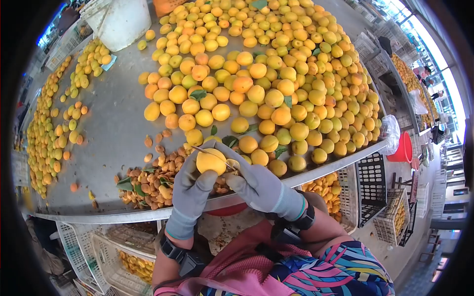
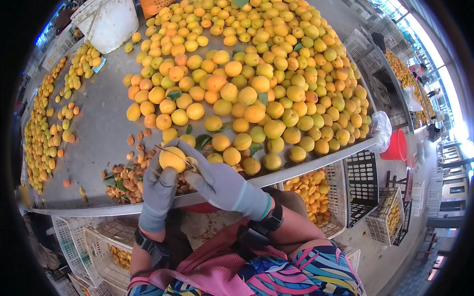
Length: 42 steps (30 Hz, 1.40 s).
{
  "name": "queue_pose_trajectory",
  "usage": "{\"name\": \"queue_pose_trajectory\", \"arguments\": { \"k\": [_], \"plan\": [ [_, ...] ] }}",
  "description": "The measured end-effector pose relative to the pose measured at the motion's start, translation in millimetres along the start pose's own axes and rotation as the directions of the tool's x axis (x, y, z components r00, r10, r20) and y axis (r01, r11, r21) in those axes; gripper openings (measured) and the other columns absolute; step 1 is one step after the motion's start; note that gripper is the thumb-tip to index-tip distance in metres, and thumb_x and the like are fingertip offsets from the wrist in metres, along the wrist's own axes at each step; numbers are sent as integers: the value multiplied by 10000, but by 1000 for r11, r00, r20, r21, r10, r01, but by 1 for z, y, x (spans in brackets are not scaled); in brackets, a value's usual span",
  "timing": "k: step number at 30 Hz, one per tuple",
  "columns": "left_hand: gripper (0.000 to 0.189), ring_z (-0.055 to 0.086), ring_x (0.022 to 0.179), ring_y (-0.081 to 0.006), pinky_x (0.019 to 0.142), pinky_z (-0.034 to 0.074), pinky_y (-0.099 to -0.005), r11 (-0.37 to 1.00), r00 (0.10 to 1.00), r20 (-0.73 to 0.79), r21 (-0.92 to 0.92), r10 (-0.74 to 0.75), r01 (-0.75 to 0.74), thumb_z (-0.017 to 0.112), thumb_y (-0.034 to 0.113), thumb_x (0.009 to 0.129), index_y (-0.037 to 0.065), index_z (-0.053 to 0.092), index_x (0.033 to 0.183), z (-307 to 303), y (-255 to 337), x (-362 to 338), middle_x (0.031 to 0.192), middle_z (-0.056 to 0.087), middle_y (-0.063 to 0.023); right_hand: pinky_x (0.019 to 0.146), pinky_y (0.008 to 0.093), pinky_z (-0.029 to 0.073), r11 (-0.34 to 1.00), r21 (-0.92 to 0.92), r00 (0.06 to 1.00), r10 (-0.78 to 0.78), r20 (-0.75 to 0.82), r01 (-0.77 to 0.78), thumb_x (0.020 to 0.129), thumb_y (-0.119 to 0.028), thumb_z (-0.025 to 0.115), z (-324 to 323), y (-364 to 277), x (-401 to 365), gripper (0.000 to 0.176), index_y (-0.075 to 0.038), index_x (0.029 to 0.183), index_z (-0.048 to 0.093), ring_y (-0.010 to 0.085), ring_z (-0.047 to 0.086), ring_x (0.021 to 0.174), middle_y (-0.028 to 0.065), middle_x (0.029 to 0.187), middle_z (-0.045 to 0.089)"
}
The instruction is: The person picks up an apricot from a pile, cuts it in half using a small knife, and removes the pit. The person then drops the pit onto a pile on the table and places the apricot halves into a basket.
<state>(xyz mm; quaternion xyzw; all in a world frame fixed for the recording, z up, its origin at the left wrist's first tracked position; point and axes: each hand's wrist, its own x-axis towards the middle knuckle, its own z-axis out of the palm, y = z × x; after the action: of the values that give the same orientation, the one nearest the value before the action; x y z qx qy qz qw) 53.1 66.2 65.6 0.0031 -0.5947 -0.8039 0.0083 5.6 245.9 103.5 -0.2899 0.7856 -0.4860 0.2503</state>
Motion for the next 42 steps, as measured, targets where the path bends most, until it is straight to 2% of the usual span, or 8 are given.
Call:
{"name": "queue_pose_trajectory", "arguments": {
  "k": [5,17,20,22,28,32,34,42],
  "plan": [
    [683,532,1101,-133,948,423,-268,913,997,-82,-408,-6,-28,683,325,868,-26,393,1377,12,-19,-7,1231,562,-66,543,392,437,963,67,952,-247,-181,262,950,-253,484,15,15,4,644,-57,1477,172,368,596,592,195,658,585],
    [673,539,1091,-137,944,427,-267,999,998,54,-20,-34,35,683,254,867,-54,376,1380,-3,24,-8,1208,568,-82,519,438,406,979,-42,979,-196,49,198,951,-286,490,-12,8,-1,568,-42,1422,286,387,576,589,193,640,564],
    [656,540,1081,-131,929,433,-259,939,990,130,330,58,-98,684,234,864,-52,385,1374,-8,23,-6,1199,569,-78,526,441,407,974,-54,975,-215,60,218,951,-290,490,-8,17,4,566,-35,1416,293,385,576,596,194,635,559],
    [647,539,1079,-129,934,427,-256,993,995,82,109,-59,50,685,232,865,-47,394,1370,-7,22,-7,1202,567,-68,529,436,411,971,-50,972,-231,47,233,954,-293,486,-4,25,5,572,-29,1421,287,381,577,592,194,637,561],
    [645,535,1079,-121,951,417,-263,944,982,-180,-307,65,-119,677,209,872,-41,377,1386,22,-2,-10,1207,561,-67,533,409,422,959,47,959,-277,-59,279,958,-290,483,10,26,10,607,-13,1444,249,360,578,562,194,638,566],
    [659,526,1085,-118,946,419,-260,973,996,-83,-227,18,-37,671,217,877,-46,360,1396,9,16,-13,1219,554,-77,527,401,420,966,21,966,-258,-28,259,949,-289,497,3,21,4,615,-36,1454,252,345,580,553,192,633,566],
    [668,519,1100,-126,945,421,-262,998,1000,21,60,-5,3,669,227,878,-52,354,1397,0,27,-13,1236,544,-81,527,400,423,964,-42,965,-263,-5,263,946,-286,500,3,26,6,618,-31,1452,253,345,581,554,189,632,567],
    [690,519,1118,-140,966,412,-277,964,996,-62,-255,64,-78,693,256,861,-51,368,1387,7,10,-6,1249,537,-83,522,394,435,942,-60,934,-334,-123,329,938,-274,518,16,21,13,630,1,1441,258,352,579,549,177,615,560]
  ]
}}
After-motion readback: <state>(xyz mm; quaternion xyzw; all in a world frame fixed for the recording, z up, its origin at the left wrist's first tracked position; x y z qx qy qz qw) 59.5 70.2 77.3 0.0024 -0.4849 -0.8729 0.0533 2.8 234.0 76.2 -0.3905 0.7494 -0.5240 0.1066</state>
